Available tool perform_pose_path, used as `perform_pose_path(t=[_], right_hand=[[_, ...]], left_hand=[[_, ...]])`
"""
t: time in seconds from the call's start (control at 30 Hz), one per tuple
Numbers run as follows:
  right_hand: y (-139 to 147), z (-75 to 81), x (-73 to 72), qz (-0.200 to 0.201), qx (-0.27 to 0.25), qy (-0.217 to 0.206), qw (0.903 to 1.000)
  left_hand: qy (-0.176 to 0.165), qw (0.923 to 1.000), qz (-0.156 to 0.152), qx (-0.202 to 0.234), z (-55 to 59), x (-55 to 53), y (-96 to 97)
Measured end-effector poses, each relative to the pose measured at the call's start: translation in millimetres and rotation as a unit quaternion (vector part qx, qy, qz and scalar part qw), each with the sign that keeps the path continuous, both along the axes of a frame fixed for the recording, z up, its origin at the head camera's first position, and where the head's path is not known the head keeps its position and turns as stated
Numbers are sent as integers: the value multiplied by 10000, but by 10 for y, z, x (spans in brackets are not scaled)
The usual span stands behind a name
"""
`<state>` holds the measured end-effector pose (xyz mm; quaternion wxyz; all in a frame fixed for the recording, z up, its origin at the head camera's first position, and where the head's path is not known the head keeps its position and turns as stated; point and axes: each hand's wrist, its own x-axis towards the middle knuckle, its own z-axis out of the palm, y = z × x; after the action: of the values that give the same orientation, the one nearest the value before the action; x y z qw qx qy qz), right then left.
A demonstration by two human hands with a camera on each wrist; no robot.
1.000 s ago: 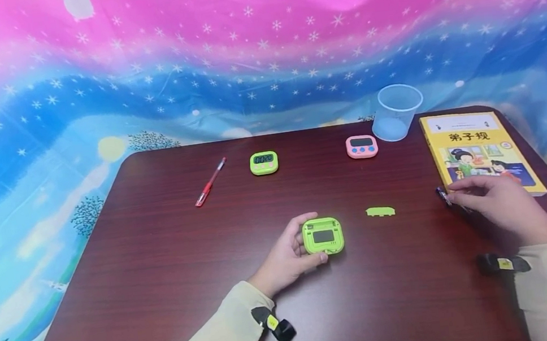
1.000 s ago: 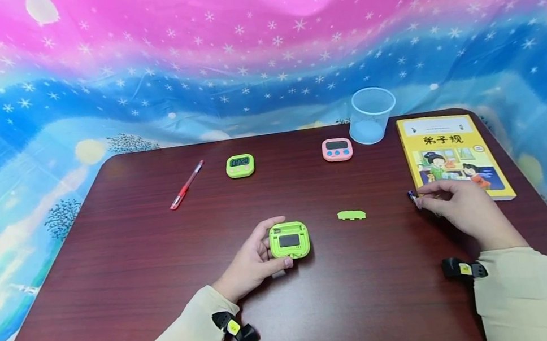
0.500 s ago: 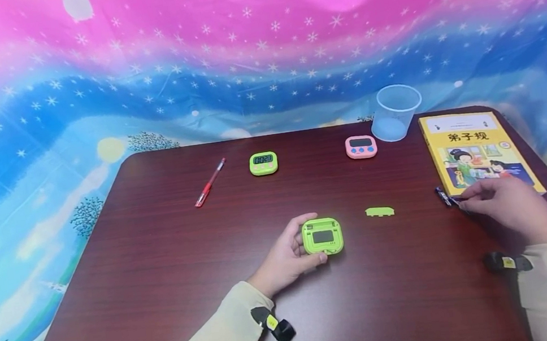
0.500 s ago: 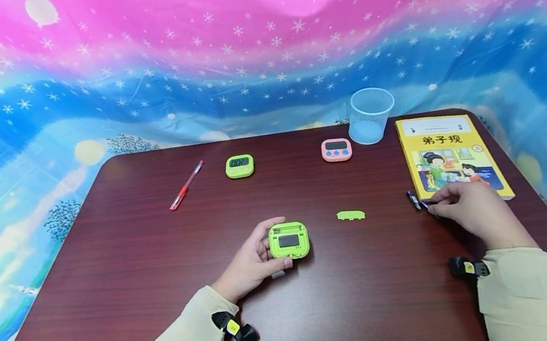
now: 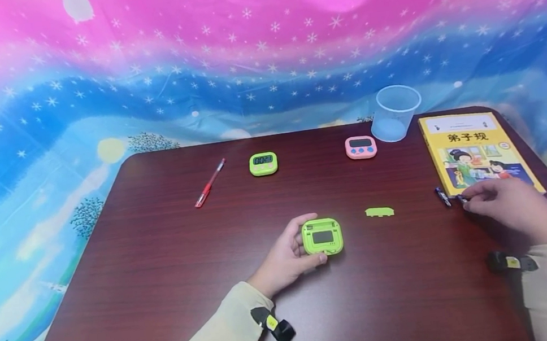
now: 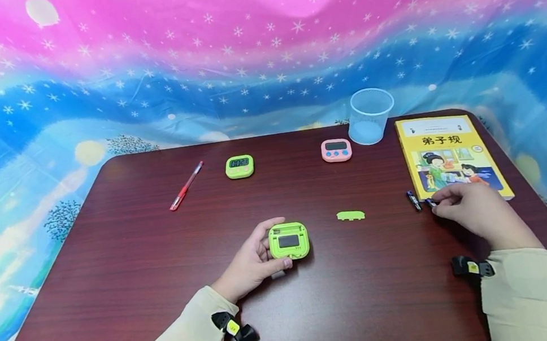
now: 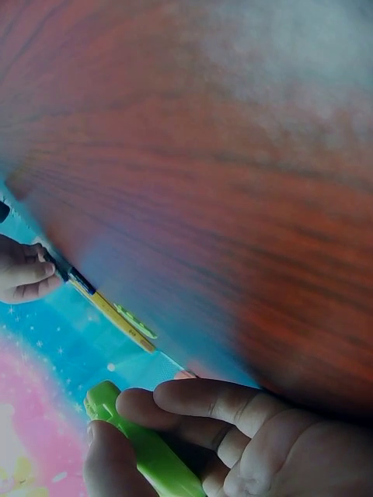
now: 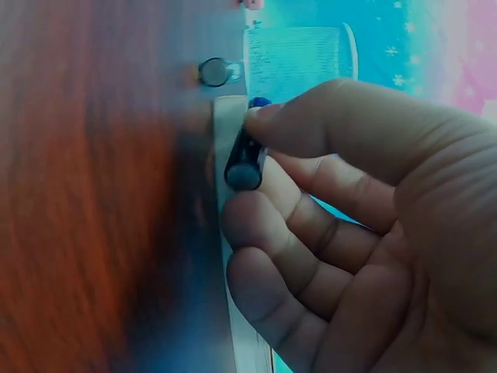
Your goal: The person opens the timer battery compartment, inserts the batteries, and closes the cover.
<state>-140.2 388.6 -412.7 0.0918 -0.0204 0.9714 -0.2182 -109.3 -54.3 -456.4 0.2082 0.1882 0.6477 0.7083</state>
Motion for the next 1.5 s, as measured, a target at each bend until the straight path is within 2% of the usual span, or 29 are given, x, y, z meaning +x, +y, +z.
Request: perform_pose_path(t=[0.23,0.33,0.47,0.57,0.7,1.03,1.27,1.5], right_hand=[[-35,23,19,-48,-273,161,9995],[-48,31,34,-226,-513,168,9983],[-72,52,68,-651,-836,505,9931],[-111,72,83,-787,-973,809,9888],[-188,82,82,-669,-983,1023,9876],[-510,67,82,-286,-1129,1107,9870],[-785,41,102,-293,-1401,1301,9811],[-1007,48,131,-314,-1660,1230,9779]], left_hand=[[20,10000,22,-35,-1,2,-4],[12,10000,22,-35,-2,2,-3],[1,10000,11,-21,-8,1,-2],[12,10000,16,-22,-12,-1,-2],[25,10000,39,-42,-12,-2,-3],[35,10000,31,-87,5,7,3],[59,10000,-20,-55,-8,4,4],[68,9999,-3,-74,3,11,0]])
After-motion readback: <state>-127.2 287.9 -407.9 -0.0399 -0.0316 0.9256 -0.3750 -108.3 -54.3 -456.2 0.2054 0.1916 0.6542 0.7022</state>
